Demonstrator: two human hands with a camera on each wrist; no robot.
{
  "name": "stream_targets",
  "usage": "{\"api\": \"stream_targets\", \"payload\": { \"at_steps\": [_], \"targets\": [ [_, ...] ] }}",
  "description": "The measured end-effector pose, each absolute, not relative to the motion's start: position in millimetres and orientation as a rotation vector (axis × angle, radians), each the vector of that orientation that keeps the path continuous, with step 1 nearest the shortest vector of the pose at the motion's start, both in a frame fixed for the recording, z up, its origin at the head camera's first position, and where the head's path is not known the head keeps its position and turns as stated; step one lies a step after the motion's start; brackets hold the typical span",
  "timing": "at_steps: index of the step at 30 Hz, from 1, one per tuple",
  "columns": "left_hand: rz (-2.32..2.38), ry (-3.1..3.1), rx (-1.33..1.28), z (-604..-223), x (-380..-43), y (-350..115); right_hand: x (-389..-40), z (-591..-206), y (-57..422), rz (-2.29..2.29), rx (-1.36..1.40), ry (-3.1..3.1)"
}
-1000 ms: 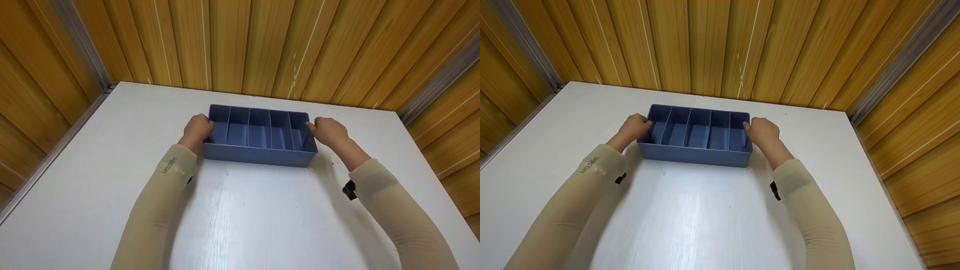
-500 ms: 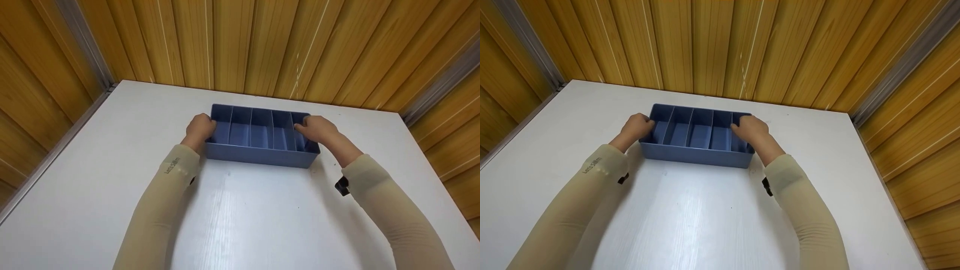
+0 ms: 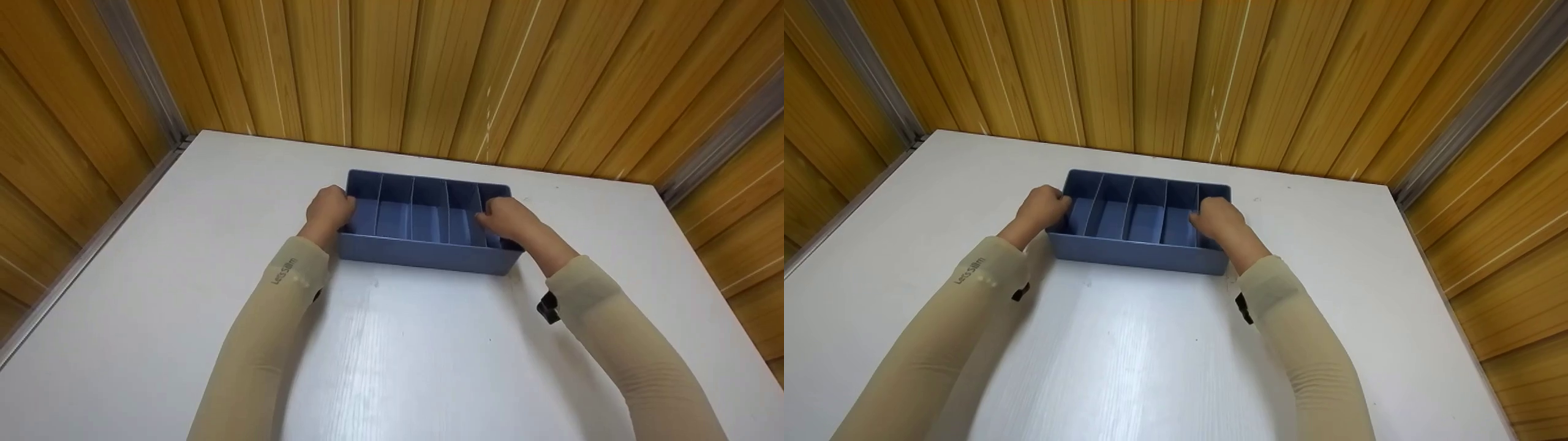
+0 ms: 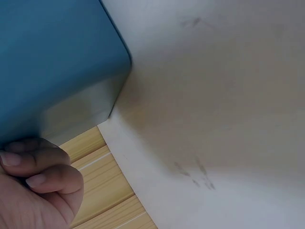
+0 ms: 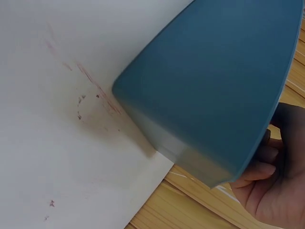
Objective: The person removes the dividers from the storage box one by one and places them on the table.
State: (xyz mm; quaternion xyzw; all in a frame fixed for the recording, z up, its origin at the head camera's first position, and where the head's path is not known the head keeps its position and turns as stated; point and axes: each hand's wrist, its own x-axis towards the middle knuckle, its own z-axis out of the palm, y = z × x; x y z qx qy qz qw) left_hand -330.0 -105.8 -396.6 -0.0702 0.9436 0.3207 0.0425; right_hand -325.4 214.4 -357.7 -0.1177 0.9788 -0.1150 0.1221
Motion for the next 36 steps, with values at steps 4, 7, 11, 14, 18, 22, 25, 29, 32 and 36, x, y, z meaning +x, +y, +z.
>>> {"api": "stream_targets", "payload": {
  "at_steps": [4, 7, 11, 14, 18, 22, 25, 29, 32, 36],
  "targets": [
    [0.998, 2.892, -0.210, -397, -330, -106, -325, -361, 213, -0.344, -0.340, 2.869],
    [1.001, 2.891, -0.208, -397, -331, -106, -324, -363, 212, -0.346, -0.348, 2.868],
    [1.017, 2.877, -0.199, -397, -332, -106, -323, -365, 212, -0.350, -0.359, 2.873],
    [1.014, 2.865, -0.193, -397, -332, -107, -323, -367, 213, -0.342, -0.355, 2.873],
    [0.986, 2.872, -0.181, -397, -332, -107, -322, -367, 212, -0.327, -0.334, 2.866],
    [0.977, 2.877, -0.180, -396, -333, -107, -322, -366, 212, -0.324, -0.328, 2.870],
    [0.990, 2.886, -0.180, -396, -334, -106, -322, -366, 212, -0.335, -0.329, 2.881],
    [1.015, 2.881, -0.170, -395, -334, -105, -321, -365, 212, -0.349, -0.320, 2.895],
    [1.019, 2.867, -0.174, -395, -333, -105, -321, -367, 212, -0.349, -0.315, 2.900],
    [1.008, 2.863, -0.186, -396, -332, -104, -321, -369, 212, -0.348, -0.318, 2.895]
  ]
}}
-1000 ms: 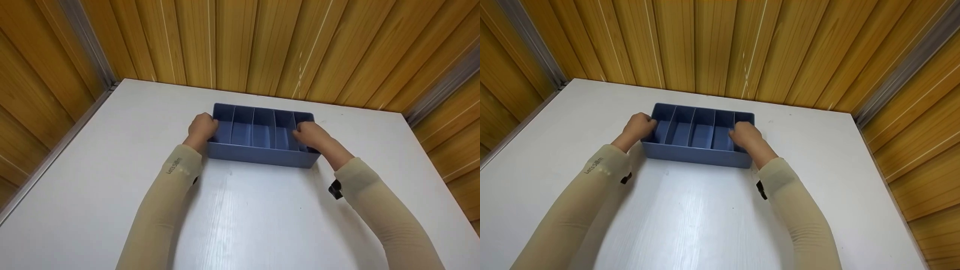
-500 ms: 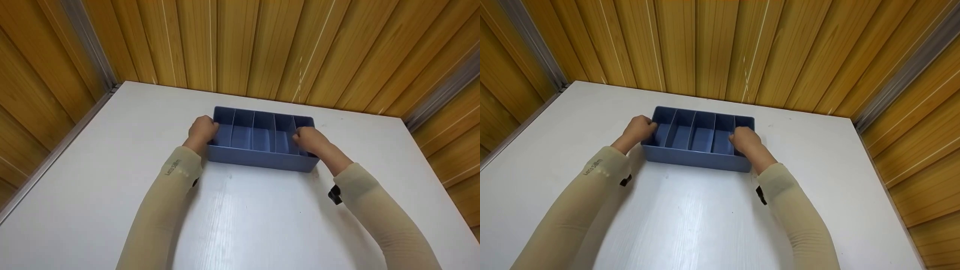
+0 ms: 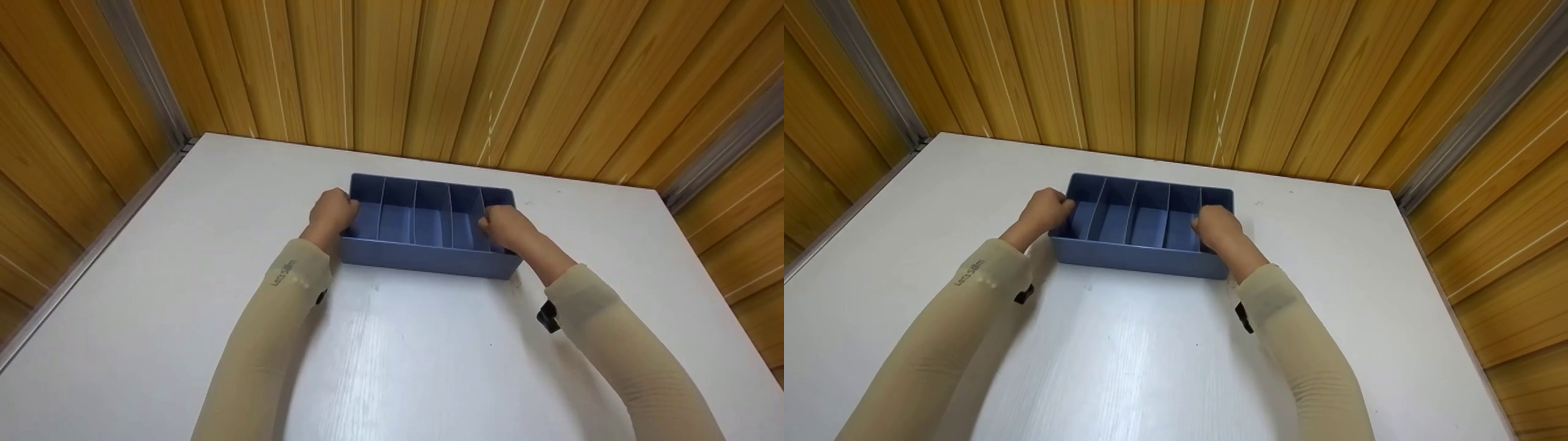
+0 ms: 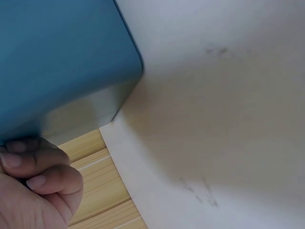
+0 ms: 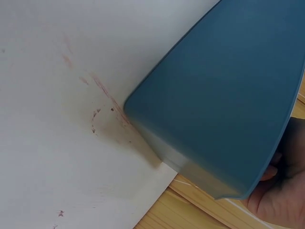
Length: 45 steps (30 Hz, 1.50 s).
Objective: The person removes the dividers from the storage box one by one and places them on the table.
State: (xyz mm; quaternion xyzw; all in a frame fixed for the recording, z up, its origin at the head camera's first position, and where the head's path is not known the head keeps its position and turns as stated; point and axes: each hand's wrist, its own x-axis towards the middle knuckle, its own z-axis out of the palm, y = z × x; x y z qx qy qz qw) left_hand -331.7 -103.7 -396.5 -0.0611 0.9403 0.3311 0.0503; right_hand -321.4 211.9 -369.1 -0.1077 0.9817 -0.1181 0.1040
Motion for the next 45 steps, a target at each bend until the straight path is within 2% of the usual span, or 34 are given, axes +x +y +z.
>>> {"api": "stream_targets", "payload": {
  "at_steps": [45],
  "targets": [
    [0.885, 2.935, -0.236, -397, -331, -101, -322, -354, 208, -0.294, -0.336, 2.897]
  ]
}}
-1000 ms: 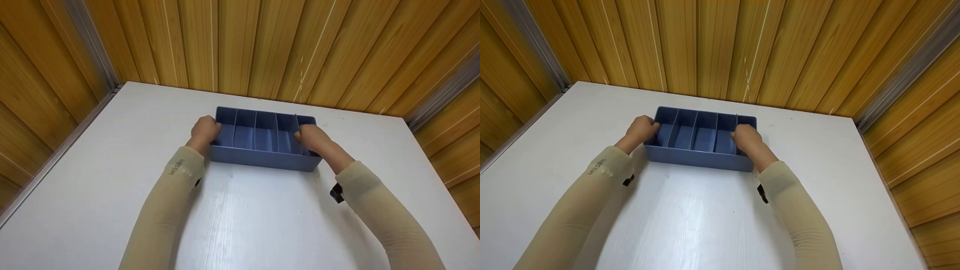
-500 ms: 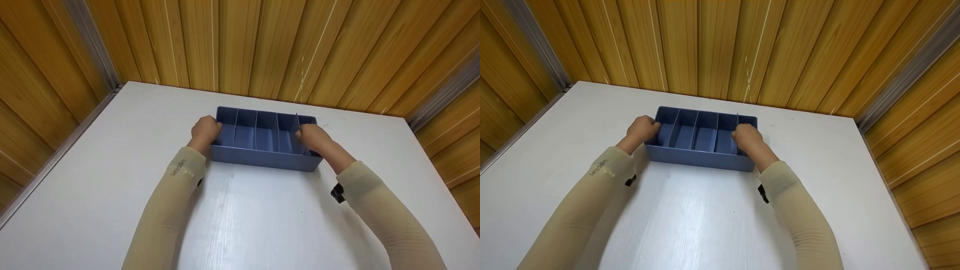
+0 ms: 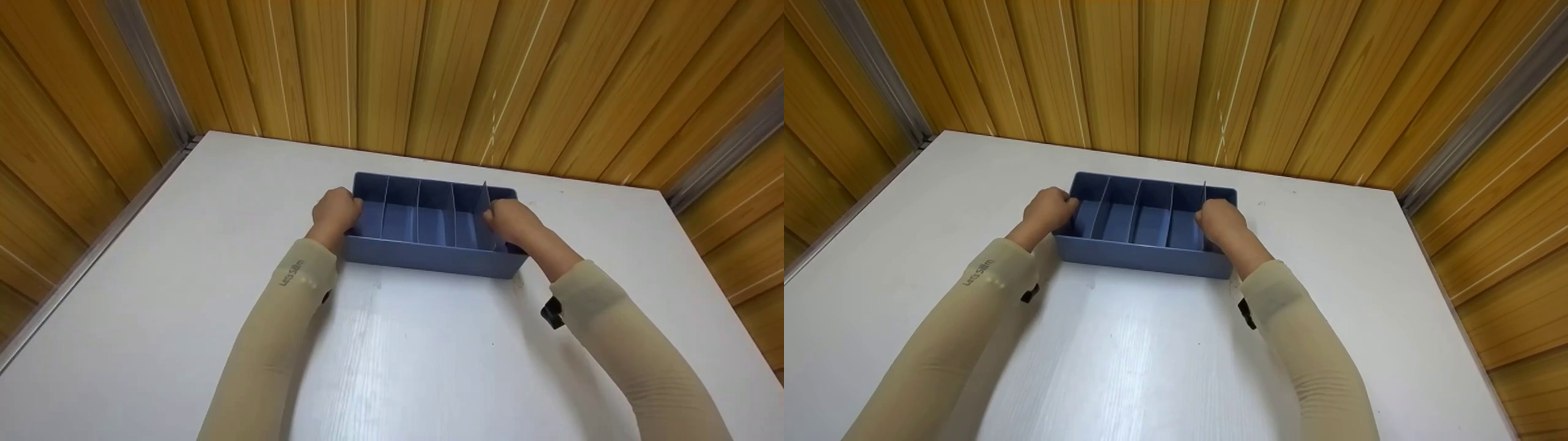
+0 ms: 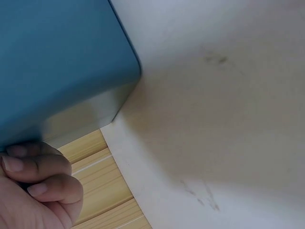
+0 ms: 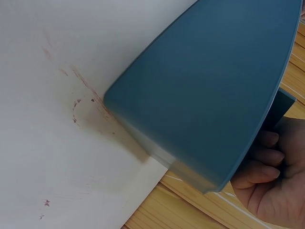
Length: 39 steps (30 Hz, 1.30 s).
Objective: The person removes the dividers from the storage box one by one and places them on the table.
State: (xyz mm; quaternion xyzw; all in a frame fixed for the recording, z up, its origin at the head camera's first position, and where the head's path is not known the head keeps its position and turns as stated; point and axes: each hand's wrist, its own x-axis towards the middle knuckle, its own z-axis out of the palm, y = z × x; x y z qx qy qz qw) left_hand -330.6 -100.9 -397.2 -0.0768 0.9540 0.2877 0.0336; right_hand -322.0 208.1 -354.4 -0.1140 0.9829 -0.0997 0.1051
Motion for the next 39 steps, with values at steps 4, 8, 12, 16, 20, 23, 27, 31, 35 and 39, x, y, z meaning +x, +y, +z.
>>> {"api": "stream_targets", "payload": {
  "at_steps": [4, 8, 12, 16, 20, 23, 27, 31, 35, 39],
  "targets": [
    [0.904, 2.927, -0.238, -397, -330, -101, -323, -353, 208, -0.300, -0.342, 2.894],
    [0.912, 2.931, -0.236, -398, -330, -101, -323, -351, 209, -0.306, -0.332, 2.893],
    [0.912, 2.940, -0.232, -397, -331, -100, -323, -350, 210, -0.307, -0.328, 2.896],
    [0.919, 2.936, -0.237, -396, -331, -100, -323, -348, 210, -0.308, -0.323, 2.893],
    [0.924, 2.928, -0.258, -396, -330, -100, -323, -347, 209, -0.309, -0.308, 2.889],
    [0.915, 2.925, -0.256, -396, -330, -100, -323, -348, 209, -0.304, -0.317, 2.896],
    [0.897, 2.926, -0.252, -397, -330, -100, -323, -347, 210, -0.303, -0.338, 2.913],
    [0.890, 2.927, -0.251, -398, -332, -100, -323, -346, 210, -0.301, -0.350, 2.926],
    [0.896, 2.924, -0.255, -398, -332, -100, -322, -344, 210, -0.303, -0.358, 2.928],
    [0.901, 2.921, -0.256, -398, -332, -100, -323, -342, 210, -0.307, -0.357, 2.926]
  ]
}}
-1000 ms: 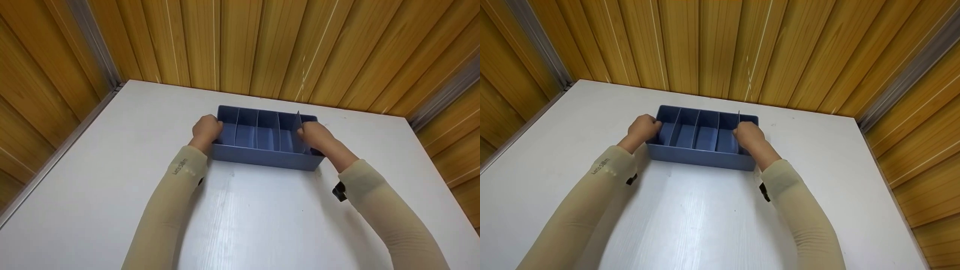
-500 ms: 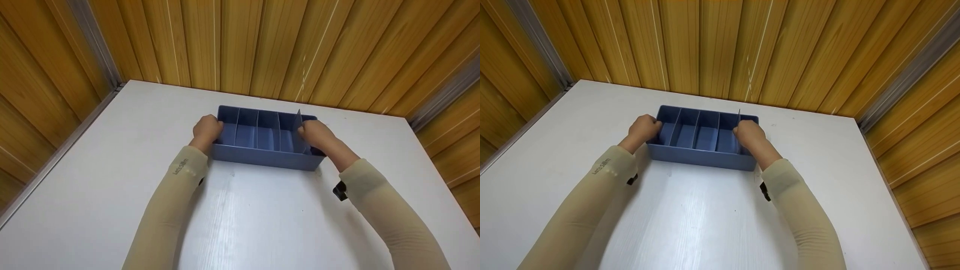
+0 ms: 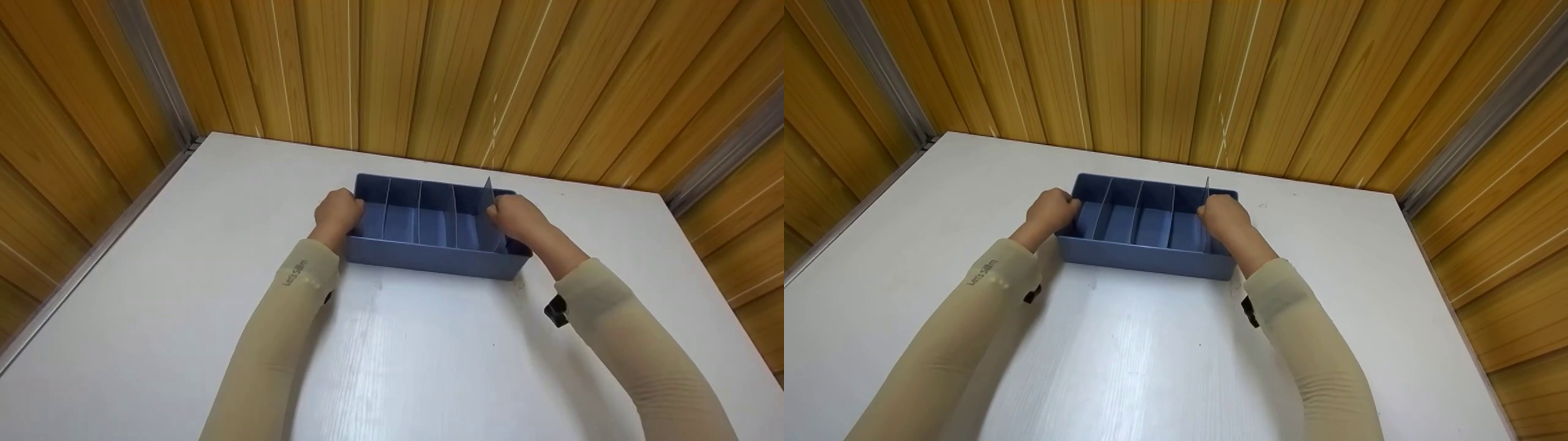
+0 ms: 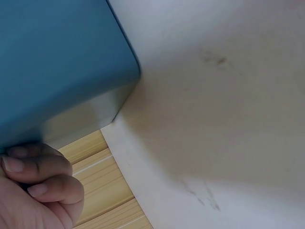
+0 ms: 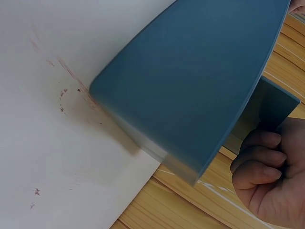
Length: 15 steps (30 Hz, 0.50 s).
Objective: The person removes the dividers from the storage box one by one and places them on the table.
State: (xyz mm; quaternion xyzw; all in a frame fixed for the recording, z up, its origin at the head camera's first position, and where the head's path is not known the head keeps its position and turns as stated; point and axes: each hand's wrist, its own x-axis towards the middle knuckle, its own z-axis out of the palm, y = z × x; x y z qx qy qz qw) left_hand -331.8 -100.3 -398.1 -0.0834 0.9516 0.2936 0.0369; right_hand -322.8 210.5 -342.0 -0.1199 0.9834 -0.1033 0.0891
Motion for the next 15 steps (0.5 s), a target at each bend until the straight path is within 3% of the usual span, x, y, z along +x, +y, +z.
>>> {"api": "stream_targets", "payload": {
  "at_steps": [15],
  "targets": [
    [0.892, 2.926, -0.249, -396.7, -329.7, -100.0, -322.4, -335.4, 211.4, -0.324, -0.340, 2.937]
  ]
}}
